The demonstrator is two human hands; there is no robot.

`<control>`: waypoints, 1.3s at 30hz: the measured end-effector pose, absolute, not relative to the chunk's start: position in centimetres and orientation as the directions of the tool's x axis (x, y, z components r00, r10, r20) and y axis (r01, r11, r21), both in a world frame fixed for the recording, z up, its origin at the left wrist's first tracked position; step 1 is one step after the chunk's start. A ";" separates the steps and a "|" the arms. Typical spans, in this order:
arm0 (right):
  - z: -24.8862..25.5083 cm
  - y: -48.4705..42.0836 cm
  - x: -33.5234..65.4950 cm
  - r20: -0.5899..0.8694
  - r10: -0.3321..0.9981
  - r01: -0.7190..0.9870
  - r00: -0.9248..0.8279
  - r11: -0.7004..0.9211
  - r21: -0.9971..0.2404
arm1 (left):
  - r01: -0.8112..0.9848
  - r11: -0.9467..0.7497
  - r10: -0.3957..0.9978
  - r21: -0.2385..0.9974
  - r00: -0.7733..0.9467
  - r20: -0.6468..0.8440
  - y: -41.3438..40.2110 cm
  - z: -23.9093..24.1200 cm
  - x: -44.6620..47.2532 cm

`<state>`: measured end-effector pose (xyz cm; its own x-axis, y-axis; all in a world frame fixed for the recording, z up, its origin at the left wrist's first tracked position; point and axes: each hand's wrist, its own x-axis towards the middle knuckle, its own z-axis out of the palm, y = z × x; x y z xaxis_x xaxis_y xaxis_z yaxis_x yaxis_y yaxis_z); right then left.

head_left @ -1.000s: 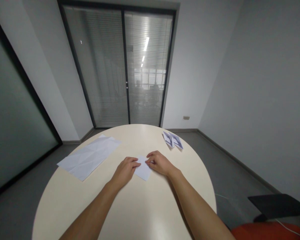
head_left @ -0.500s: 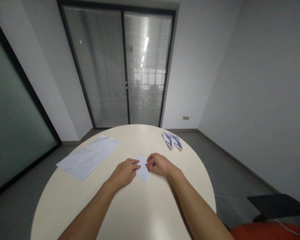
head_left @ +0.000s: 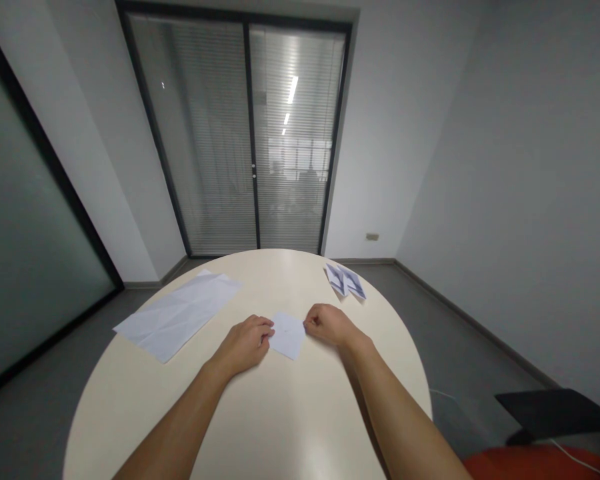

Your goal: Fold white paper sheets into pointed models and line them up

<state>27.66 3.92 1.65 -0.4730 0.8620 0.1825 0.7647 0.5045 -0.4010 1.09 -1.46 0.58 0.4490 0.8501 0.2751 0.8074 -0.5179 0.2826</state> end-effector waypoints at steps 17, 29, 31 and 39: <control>0.2 4.7 27.0 0.227 0.884 0.716 -0.408 0.464 -0.522 | 0.786 -0.524 0.849 0.327 0.454 0.270 -1.3 0.5 1.0; -0.5 4.9 26.9 0.260 0.863 0.543 -0.434 0.480 -0.688 | 0.764 -0.531 0.845 0.366 0.444 0.299 -1.2 0.0 0.8; -0.8 5.2 27.0 0.266 0.851 0.520 -0.453 0.495 -0.696 | 0.762 -0.532 0.845 0.369 0.446 0.296 -1.1 -0.1 0.7; -1.7 5.7 28.0 0.213 0.836 0.421 -0.506 0.454 -0.785 | 0.755 -0.533 0.845 0.382 0.456 0.278 -0.9 -0.6 0.1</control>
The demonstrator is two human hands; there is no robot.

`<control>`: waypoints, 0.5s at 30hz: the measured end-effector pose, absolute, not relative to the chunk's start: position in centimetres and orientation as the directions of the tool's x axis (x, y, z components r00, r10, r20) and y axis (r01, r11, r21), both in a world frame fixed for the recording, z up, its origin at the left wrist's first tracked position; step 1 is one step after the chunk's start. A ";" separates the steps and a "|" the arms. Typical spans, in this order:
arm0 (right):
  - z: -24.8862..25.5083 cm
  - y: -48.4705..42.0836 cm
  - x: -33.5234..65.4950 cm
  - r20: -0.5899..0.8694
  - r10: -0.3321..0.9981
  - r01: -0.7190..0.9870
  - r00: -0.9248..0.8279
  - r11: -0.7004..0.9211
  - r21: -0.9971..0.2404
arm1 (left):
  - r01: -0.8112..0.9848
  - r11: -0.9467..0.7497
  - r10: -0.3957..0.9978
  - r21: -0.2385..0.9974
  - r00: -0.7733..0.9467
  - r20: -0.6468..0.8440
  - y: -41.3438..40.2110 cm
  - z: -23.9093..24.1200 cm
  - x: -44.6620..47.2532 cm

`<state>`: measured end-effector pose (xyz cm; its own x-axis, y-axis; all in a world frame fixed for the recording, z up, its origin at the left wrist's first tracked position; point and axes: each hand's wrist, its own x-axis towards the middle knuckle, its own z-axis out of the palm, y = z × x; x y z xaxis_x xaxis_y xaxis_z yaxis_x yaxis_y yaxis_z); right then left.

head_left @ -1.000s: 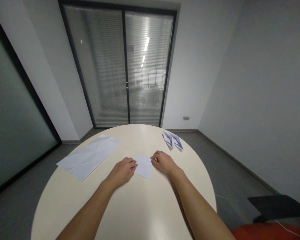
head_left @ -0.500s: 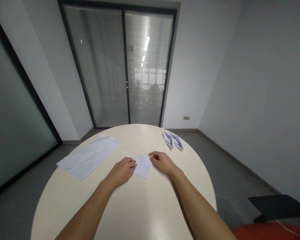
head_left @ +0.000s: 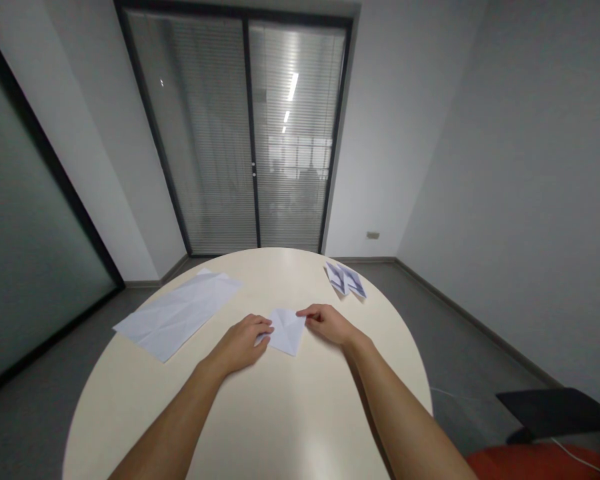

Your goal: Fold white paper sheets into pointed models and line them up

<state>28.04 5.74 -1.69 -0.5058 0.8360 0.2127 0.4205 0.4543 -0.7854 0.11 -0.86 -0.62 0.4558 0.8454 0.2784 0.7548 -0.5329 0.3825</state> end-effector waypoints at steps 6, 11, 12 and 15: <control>-0.2 5.0 28.0 0.242 0.837 0.445 -0.491 0.479 -0.756 | 0.713 -0.549 0.836 0.437 0.466 0.290 -1.4 -0.2 -0.8; 0.1 5.1 28.1 0.247 0.834 0.436 -0.494 0.483 -0.759 | 0.707 -0.526 0.851 0.473 0.428 0.306 -1.0 -0.4 -0.8; 0.0 5.2 28.1 0.247 0.837 0.436 -0.489 0.480 -0.762 | 0.713 -0.516 0.856 0.475 0.413 0.310 -0.9 -0.4 -0.8; -0.2 5.2 28.1 0.251 0.847 0.434 -0.469 0.468 -0.770 | 0.743 -0.471 0.880 0.475 0.360 0.310 -0.8 -0.2 -0.7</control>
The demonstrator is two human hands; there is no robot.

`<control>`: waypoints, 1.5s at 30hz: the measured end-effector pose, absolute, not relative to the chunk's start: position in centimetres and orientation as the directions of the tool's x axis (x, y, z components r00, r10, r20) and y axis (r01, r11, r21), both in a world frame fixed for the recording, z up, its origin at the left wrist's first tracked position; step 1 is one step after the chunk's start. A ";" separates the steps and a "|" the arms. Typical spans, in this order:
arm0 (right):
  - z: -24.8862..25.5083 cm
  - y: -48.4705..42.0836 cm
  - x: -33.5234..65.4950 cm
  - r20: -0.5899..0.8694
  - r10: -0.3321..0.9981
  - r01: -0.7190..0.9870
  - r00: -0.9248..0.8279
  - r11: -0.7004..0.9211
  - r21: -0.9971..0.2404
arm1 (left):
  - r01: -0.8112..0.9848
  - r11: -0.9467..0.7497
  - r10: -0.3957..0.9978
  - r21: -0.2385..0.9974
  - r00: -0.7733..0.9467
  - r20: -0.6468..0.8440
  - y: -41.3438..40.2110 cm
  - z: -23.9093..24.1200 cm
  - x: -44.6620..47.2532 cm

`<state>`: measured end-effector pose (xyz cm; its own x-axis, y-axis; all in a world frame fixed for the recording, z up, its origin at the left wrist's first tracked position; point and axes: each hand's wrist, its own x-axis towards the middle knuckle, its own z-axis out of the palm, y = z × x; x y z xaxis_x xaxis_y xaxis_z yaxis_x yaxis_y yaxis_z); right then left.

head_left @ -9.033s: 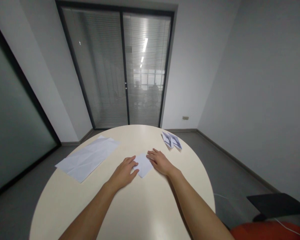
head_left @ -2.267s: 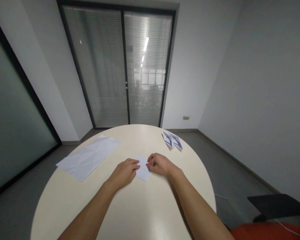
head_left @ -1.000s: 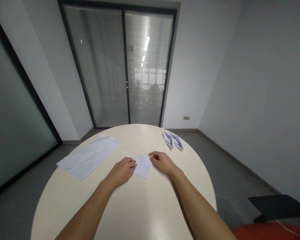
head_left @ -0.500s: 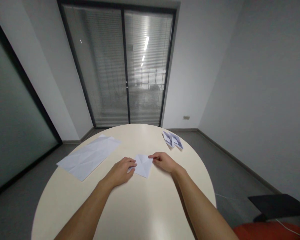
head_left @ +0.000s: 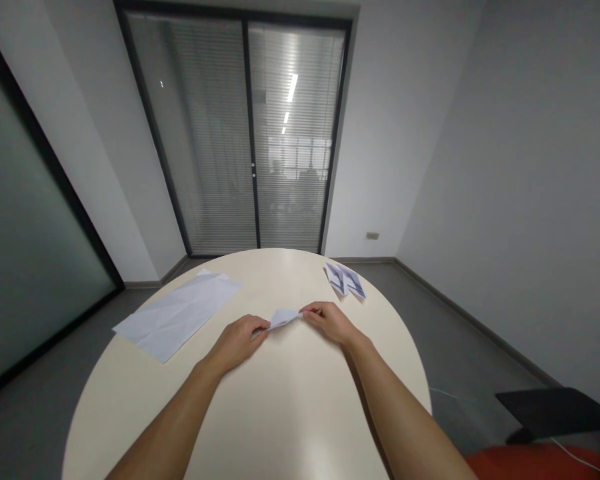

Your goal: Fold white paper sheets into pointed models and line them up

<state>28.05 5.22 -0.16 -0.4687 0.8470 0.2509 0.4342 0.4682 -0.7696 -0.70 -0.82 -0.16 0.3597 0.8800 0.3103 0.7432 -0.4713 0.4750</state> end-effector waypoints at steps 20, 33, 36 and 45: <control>0.7 5.0 26.7 0.396 0.865 0.394 -0.309 0.495 -0.774 | 0.727 -0.462 0.804 0.508 0.101 0.586 0.0 -0.1 0.1; -0.6 5.0 27.2 0.226 0.873 0.506 -0.432 0.442 -0.741 | 0.773 -0.380 0.905 0.508 0.196 0.378 -0.1 -1.0 0.0; -0.4 4.9 27.1 0.249 0.864 0.547 -0.439 0.476 -0.688 | 0.784 -0.376 0.911 0.495 0.215 0.352 -0.2 -0.7 0.0; -0.4 5.0 27.1 0.318 0.808 0.542 -0.496 0.574 -0.614 | 0.794 -0.387 0.911 0.469 0.250 0.328 -0.6 -0.1 0.2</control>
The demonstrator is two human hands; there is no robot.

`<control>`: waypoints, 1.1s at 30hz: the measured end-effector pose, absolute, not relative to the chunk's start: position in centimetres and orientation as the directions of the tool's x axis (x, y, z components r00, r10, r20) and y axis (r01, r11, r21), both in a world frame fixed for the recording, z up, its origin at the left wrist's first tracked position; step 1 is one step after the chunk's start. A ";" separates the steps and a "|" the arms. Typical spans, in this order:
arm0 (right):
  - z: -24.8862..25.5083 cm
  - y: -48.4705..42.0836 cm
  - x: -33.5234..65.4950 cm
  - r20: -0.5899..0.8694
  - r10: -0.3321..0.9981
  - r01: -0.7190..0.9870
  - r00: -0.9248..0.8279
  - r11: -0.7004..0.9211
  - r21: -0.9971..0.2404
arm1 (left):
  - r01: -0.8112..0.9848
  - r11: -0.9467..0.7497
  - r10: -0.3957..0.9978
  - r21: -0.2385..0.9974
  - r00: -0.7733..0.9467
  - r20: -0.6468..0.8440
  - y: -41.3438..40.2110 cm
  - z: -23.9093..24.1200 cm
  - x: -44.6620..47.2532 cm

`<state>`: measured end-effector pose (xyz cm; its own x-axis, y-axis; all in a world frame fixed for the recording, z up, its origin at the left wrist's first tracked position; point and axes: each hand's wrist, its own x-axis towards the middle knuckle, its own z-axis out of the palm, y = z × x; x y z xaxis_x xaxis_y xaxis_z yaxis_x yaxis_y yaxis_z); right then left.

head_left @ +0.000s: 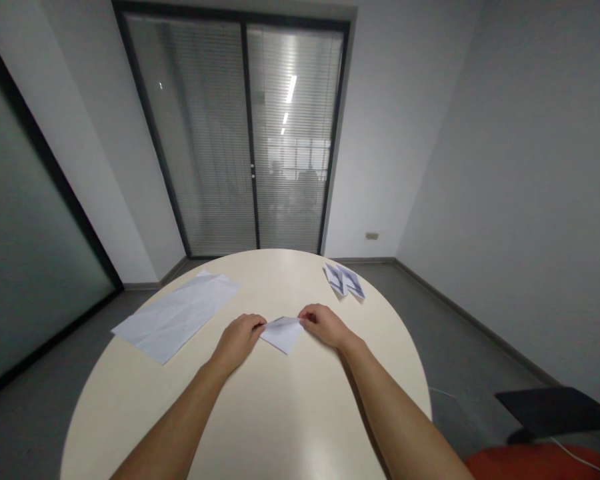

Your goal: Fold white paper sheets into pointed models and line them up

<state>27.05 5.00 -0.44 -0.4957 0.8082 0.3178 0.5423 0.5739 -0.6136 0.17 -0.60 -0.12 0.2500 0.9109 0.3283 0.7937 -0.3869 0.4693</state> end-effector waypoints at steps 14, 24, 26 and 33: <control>-0.7 5.2 27.0 0.329 0.787 0.543 -0.521 0.604 -0.584 | 0.727 -0.501 0.862 0.469 0.369 0.349 -0.3 -0.7 -0.1; -0.2 4.6 26.6 0.303 0.762 0.567 -0.572 0.635 -0.524 | 0.741 -0.532 0.844 0.409 0.426 0.327 0.0 -0.9 0.1; 0.1 4.3 26.4 0.305 0.755 0.582 -0.580 0.646 -0.493 | 0.741 -0.535 0.842 0.405 0.433 0.321 -0.2 -0.6 0.2; 1.0 3.0 25.0 0.315 0.693 0.558 -0.648 0.714 -0.422 | 0.735 -0.535 0.843 0.416 0.438 0.312 -1.1 0.8 0.8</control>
